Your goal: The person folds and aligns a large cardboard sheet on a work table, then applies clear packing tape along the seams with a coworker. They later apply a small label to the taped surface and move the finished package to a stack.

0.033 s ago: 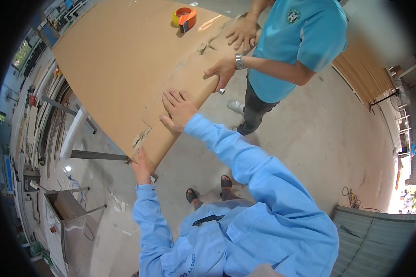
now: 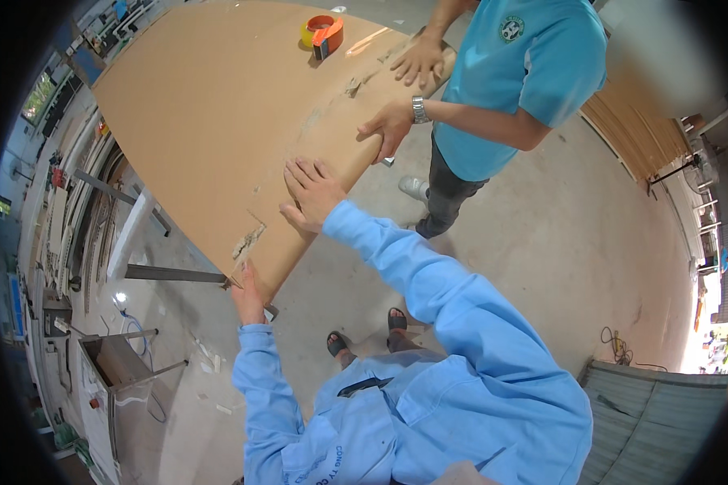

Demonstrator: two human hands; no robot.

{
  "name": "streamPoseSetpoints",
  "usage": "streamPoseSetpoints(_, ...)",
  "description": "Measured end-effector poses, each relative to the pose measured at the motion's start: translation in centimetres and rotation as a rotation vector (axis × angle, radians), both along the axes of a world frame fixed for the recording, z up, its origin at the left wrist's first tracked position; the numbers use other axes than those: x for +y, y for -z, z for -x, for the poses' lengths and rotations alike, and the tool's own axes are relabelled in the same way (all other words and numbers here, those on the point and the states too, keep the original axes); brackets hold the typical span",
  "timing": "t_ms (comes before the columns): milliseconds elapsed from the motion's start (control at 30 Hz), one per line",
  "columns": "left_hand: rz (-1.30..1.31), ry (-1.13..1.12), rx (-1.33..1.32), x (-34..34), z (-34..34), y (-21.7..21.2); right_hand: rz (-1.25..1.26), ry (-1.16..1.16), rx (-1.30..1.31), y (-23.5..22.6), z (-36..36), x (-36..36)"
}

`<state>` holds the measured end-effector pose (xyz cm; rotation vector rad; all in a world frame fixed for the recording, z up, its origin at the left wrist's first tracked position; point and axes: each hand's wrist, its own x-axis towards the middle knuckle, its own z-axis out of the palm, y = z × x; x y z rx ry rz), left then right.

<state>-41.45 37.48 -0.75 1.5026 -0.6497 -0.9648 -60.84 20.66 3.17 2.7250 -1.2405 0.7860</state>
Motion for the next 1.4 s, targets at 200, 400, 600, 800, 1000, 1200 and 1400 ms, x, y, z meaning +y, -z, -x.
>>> streamPoseSetpoints(200,0.055,0.003,-0.068,0.2,-0.5,0.1,-0.048,-0.004,-0.015,0.7,-0.2,-0.5)
streamPoseSetpoints(400,-0.048,-0.080,-0.063,0.0,-0.9,0.7,0.033,0.083,-0.321,0.5,-0.7,1.7)
streamPoseSetpoints(600,0.077,-0.134,-0.110,0.2,-0.3,0.9,-1.317,0.037,-1.384,3.4,-0.3,10.6)
streamPoseSetpoints(800,0.021,-0.145,-0.175,0.1,-0.5,0.9,-1.657,0.029,-1.560,5.5,-5.1,9.6)
streamPoseSetpoints(1000,0.072,-0.244,0.138,3.0,3.9,0.2,-1.619,0.122,-1.500,4.5,-5.3,10.0)
streamPoseSetpoints(1200,0.124,-0.367,0.236,3.0,5.8,0.8,-1.592,0.204,-1.492,4.6,-5.5,9.9)
streamPoseSetpoints(1400,0.110,-0.410,0.251,2.7,6.0,0.3,-1.611,0.165,-1.450,4.5,-5.0,10.1)
